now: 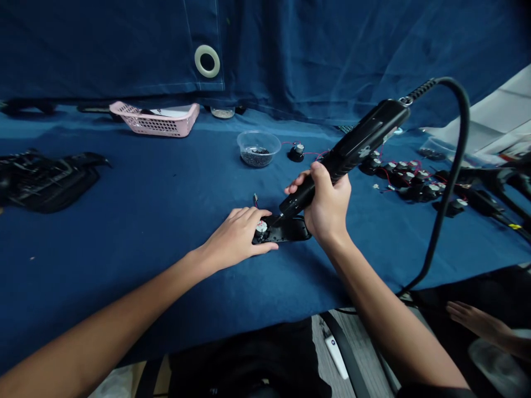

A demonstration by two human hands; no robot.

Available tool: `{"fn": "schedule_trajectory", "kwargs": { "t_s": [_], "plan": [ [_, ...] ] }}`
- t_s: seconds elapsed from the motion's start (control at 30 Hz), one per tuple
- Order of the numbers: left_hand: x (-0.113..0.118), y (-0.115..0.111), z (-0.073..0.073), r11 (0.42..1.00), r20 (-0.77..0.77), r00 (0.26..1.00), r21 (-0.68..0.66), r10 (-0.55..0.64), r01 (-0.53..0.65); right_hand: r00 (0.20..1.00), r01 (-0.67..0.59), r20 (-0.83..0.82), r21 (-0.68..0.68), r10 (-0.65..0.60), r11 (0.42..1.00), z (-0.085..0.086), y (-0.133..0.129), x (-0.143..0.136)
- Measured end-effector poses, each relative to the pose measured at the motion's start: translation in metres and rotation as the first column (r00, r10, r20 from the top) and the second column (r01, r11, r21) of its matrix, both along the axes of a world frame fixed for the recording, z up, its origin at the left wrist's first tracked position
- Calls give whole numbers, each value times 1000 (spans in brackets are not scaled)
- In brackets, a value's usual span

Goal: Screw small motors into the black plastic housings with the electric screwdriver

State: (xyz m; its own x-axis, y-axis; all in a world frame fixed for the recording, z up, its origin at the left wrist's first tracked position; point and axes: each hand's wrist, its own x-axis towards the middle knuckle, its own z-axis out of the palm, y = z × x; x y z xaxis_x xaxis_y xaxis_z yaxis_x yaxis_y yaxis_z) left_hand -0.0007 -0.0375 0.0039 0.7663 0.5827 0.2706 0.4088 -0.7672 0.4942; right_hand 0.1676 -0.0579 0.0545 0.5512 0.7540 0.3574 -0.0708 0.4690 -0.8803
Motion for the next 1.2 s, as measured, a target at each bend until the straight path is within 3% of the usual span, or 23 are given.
{"fn": "schedule_trajectory", "kwargs": {
  "t_s": [0.3, 0.47, 0.67, 0.87, 1.07, 1.2],
  "plan": [
    [1, 1, -2, 1000, 15, 1000, 2, 1, -1, 1000, 23, -5, -8, -24, 1000, -4, 0, -1],
    [2, 1, -4, 1000, 17, 1000, 24, 1, -2, 999, 29, 21, -6, -29, 1000, 2, -6, -8],
    [2, 3, -6, 999, 24, 1000, 45, -9, 7, 969, -66, 234, -57, 77, 996, 12, -17, -23],
    [2, 3, -4, 1000, -40, 999, 30, -4, 5, 987, -106, 111, -96, 117, 990, 15, -20, -36],
    [2, 3, -5, 999, -51, 999, 50, 8, -5, 915, -164, 364, -63, 176, 984, 17, -20, -36],
    [3, 1, -4, 998, -61, 998, 53, 25, -21, 930, -224, 289, -47, 228, 973, 20, -20, -36]
  ]
}}
